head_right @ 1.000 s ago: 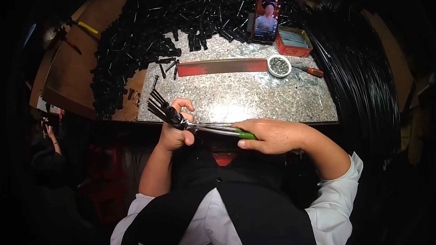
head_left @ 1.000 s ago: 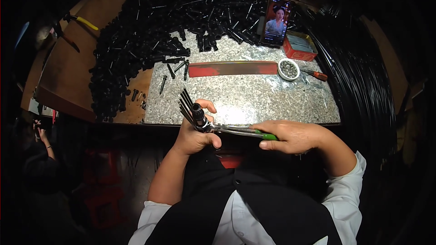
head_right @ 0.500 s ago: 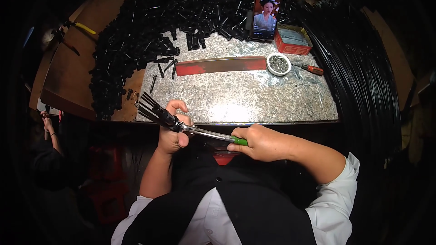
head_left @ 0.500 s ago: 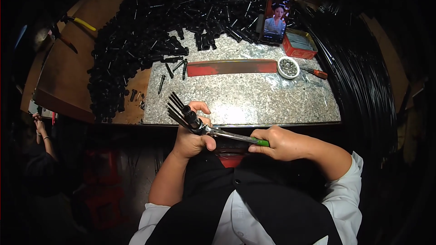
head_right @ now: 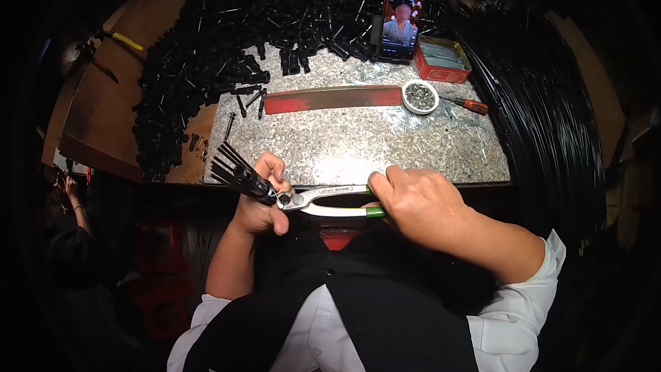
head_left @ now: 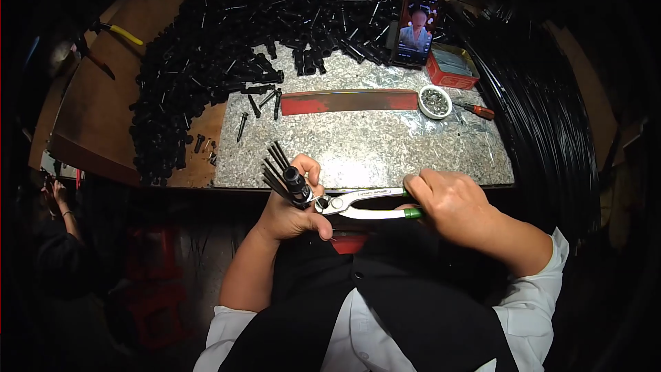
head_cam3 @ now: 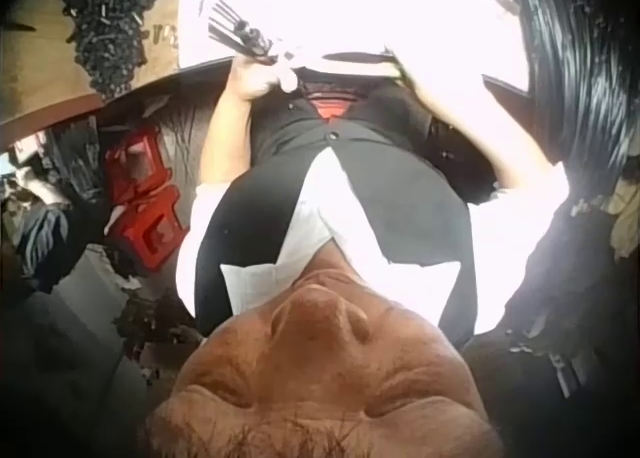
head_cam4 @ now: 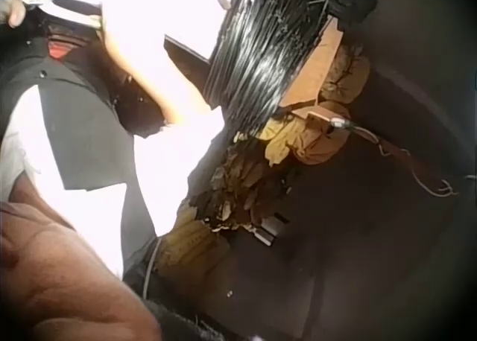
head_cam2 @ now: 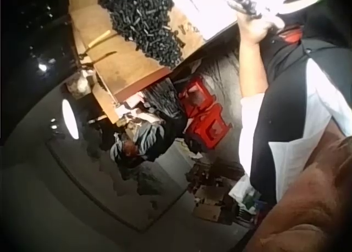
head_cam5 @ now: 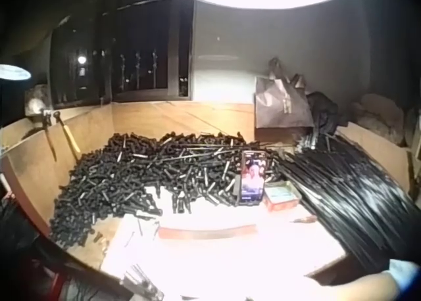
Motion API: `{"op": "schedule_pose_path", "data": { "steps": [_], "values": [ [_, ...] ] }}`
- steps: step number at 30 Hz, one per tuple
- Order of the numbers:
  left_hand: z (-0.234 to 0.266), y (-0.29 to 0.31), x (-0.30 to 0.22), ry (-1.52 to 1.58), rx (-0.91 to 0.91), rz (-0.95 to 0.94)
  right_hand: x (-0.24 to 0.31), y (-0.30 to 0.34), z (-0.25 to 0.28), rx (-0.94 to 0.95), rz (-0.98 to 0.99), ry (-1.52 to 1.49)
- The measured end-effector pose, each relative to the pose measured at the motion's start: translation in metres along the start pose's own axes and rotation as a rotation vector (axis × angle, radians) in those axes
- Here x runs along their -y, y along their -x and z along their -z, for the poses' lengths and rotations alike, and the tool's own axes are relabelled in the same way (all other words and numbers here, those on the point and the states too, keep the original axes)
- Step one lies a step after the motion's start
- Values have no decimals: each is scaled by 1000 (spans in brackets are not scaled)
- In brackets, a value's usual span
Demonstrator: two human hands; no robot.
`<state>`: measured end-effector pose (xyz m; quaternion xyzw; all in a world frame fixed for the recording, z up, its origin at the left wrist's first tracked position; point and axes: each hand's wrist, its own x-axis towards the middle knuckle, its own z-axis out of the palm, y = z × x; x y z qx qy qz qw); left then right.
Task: Manually assembling and crimping wire components into plastic housings at a production workbench.
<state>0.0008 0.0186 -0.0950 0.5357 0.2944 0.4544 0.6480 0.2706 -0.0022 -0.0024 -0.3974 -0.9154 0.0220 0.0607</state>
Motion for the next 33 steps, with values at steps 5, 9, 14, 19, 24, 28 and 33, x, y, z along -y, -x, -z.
{"op": "schedule_pose_path", "data": {
  "steps": [5,9,14,19,24,28,33],
  "values": [
    [-5,-1,0,-67,20,45,4,1,10,48,-8,63],
    [-6,-2,0,-142,56,9,3,-2,7,79,3,53],
    [-4,2,0,-182,73,-24,7,-5,-2,93,21,-42],
    [1,5,0,-151,80,-30,6,-8,-10,162,15,-107],
    [-2,3,0,-62,35,-22,7,-8,-12,229,-35,-256],
    [4,3,9,-58,25,2,6,-7,-21,252,-49,-316],
    [-2,2,7,110,13,-115,2,1,-27,274,-127,-700]
  ]
}}
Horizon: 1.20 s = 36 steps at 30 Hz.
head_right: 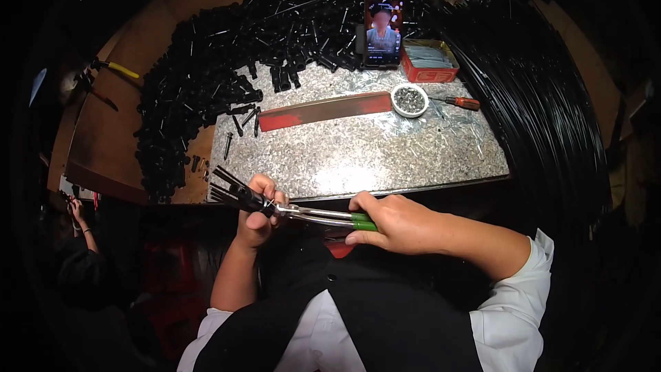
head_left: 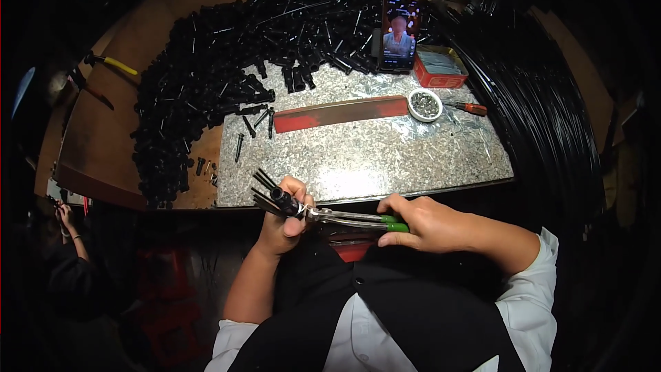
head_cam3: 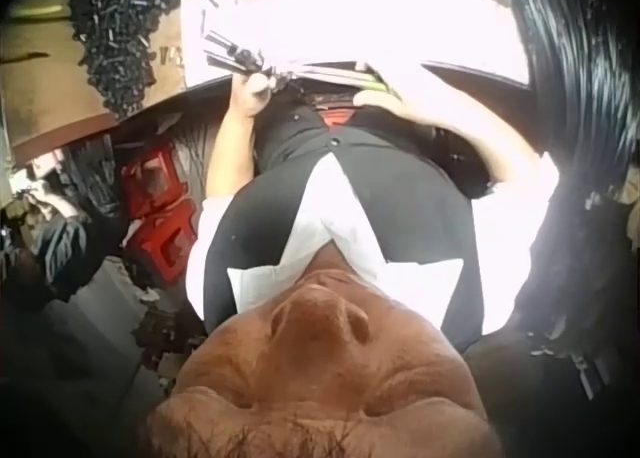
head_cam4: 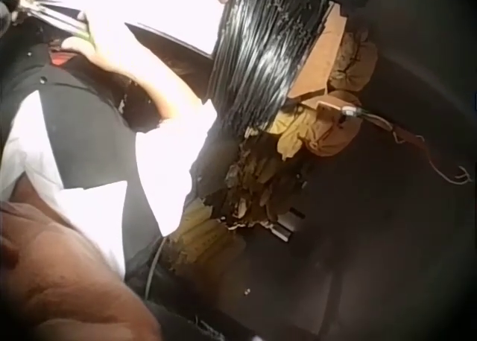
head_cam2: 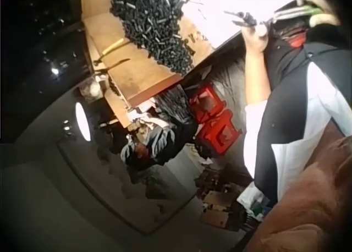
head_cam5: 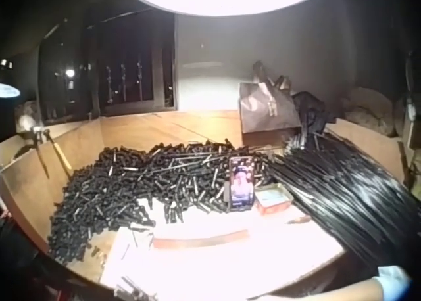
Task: Manually assembling and crimping wire components into plastic housings at a production workbench.
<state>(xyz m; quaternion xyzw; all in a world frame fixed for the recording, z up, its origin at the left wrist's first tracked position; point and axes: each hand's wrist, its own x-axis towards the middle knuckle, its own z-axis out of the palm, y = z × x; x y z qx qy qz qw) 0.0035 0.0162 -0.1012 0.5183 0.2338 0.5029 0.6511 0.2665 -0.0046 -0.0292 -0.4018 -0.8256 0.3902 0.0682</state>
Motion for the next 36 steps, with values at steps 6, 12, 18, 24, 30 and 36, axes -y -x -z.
{"op": "schedule_pose_path", "data": {
  "steps": [6,12,18,24,30,36],
  "values": [
    [3,-1,-18,72,-13,-36,-3,12,1,-281,-80,-29],
    [-1,-5,-30,21,-53,-82,-12,10,17,-813,395,484],
    [-5,-3,-31,136,-7,3,3,7,24,-920,366,854],
    [-11,-2,-29,178,-63,82,9,3,24,-988,332,1085],
    [-14,-6,-24,76,-97,99,10,3,22,-978,338,1151],
    [-7,-5,-13,-1,-112,71,8,1,20,-1007,363,1170]
  ]
}}
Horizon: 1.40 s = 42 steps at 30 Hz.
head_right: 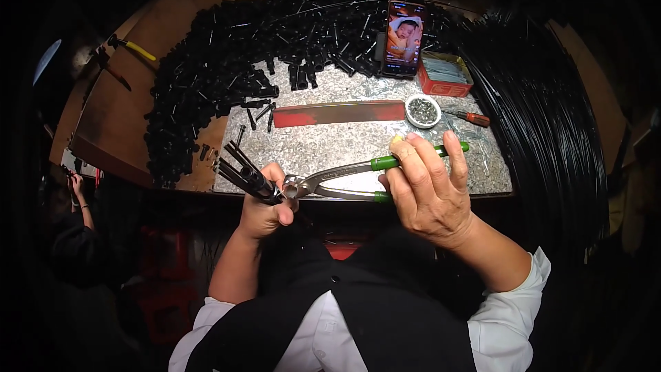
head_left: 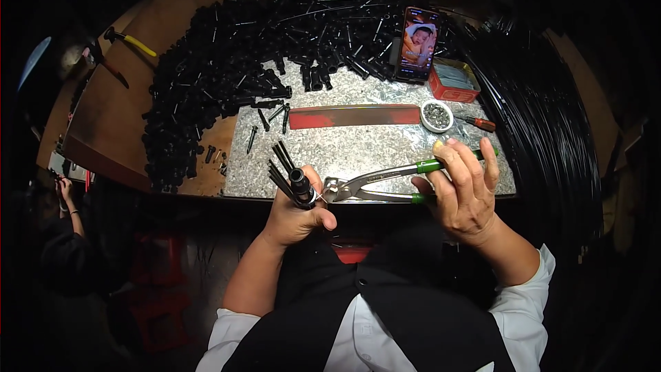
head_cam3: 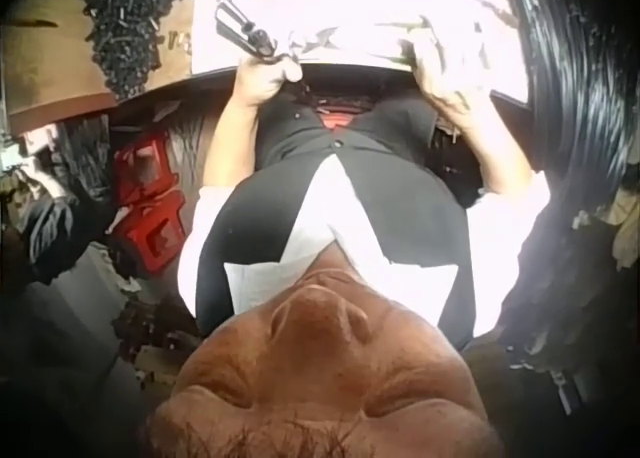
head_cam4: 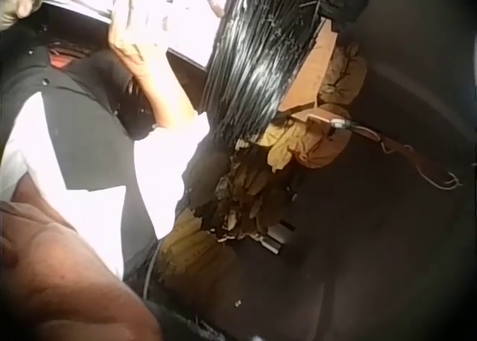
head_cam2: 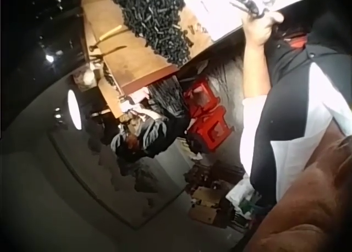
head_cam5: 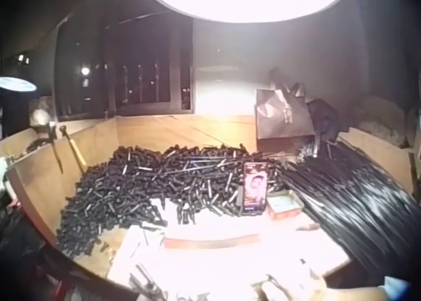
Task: Manually assembling and crimping wire components into plastic housings at a production workbench.
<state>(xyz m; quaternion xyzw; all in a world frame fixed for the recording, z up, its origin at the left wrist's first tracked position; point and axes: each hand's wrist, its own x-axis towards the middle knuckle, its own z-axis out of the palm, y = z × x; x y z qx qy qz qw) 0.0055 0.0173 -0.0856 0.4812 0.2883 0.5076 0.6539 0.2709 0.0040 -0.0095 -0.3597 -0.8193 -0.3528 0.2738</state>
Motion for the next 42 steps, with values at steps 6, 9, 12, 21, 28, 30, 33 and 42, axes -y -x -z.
{"op": "schedule_pose_path", "data": {
  "steps": [6,9,12,21,28,30,33,42],
  "values": [
    [1,-2,3,-129,-37,-14,1,0,2,45,14,-9],
    [-1,-2,1,-129,-49,-30,0,0,1,31,22,-35],
    [-2,-3,-1,-195,-47,-23,-3,-3,3,51,41,-78],
    [-4,-3,-2,-203,-58,-5,-4,2,4,278,-73,-480],
    [-4,-1,-3,-162,56,-73,-5,7,11,569,-153,-878],
    [-1,0,-1,-202,85,-70,-3,10,13,625,-209,-971],
    [2,-1,3,-231,107,-89,-2,14,13,685,-290,-1086],
    [-1,-3,-14,-271,282,-127,-11,14,8,1328,-716,-1783]
  ]
}}
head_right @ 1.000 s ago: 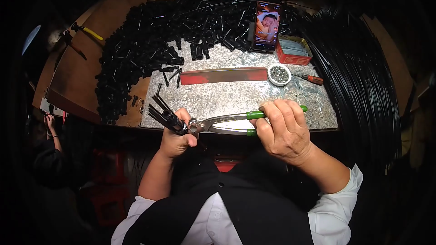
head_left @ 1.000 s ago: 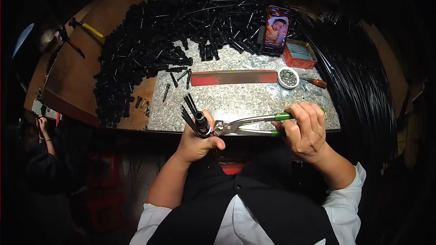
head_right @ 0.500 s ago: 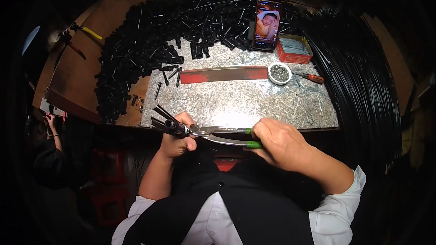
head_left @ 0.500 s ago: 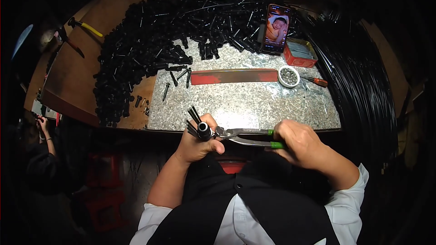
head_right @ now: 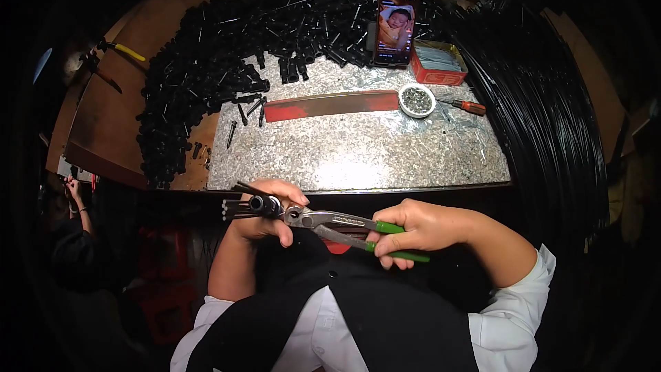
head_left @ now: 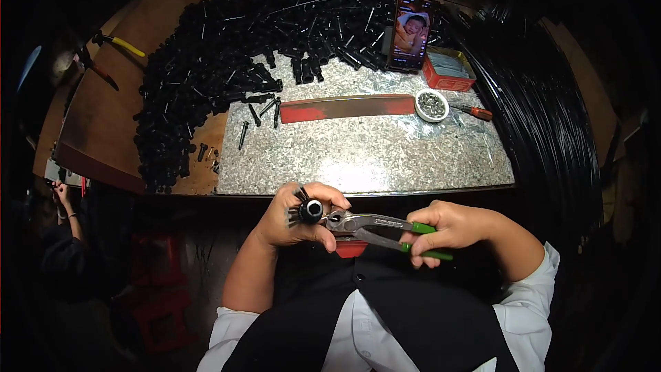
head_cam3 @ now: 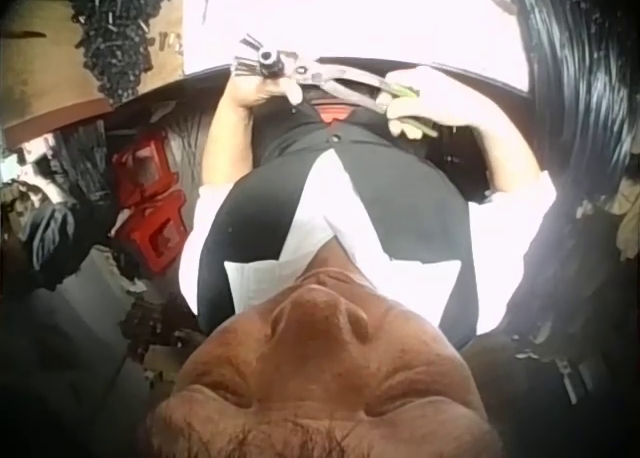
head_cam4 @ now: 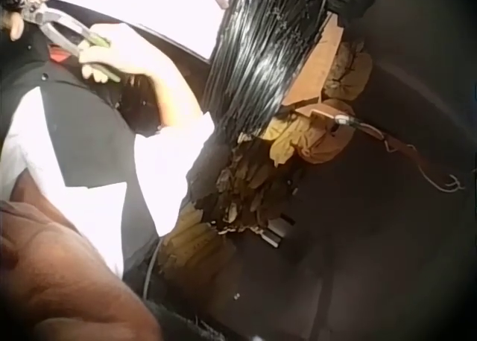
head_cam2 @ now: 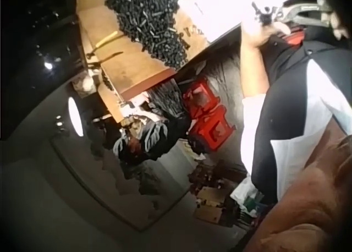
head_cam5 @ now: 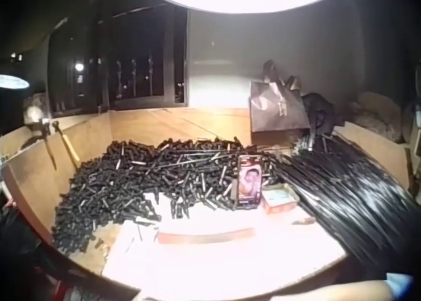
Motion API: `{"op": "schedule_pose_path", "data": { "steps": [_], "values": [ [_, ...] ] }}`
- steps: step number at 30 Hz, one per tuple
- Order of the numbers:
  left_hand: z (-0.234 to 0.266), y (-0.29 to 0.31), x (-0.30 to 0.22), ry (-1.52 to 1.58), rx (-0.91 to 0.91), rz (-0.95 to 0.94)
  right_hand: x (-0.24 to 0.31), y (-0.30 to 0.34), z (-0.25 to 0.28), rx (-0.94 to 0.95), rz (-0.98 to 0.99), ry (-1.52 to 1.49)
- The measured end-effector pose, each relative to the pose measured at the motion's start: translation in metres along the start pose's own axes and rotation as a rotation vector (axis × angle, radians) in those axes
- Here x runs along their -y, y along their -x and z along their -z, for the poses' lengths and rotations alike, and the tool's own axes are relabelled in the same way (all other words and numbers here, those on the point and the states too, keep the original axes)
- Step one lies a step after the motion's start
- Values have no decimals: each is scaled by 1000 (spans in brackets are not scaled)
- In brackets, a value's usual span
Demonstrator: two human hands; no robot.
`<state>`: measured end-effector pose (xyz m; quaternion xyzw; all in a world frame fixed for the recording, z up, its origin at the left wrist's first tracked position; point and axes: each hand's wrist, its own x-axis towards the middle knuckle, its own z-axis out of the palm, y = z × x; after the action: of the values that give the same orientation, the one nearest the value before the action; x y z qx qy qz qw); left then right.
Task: Manually assembling and crimping wire components into plastic housings at a production workbench.
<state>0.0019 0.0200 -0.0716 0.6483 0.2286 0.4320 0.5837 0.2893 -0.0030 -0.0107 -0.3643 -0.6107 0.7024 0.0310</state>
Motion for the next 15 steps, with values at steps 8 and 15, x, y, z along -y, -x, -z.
{"op": "schedule_pose_path", "data": {
  "steps": [8,15],
  "values": [
    [-5,-4,-7,-59,81,18,-18,-6,-1,371,-180,-353],
    [1,-1,-6,-108,-102,5,-22,-15,-22,-713,674,1081]
  ]
}}
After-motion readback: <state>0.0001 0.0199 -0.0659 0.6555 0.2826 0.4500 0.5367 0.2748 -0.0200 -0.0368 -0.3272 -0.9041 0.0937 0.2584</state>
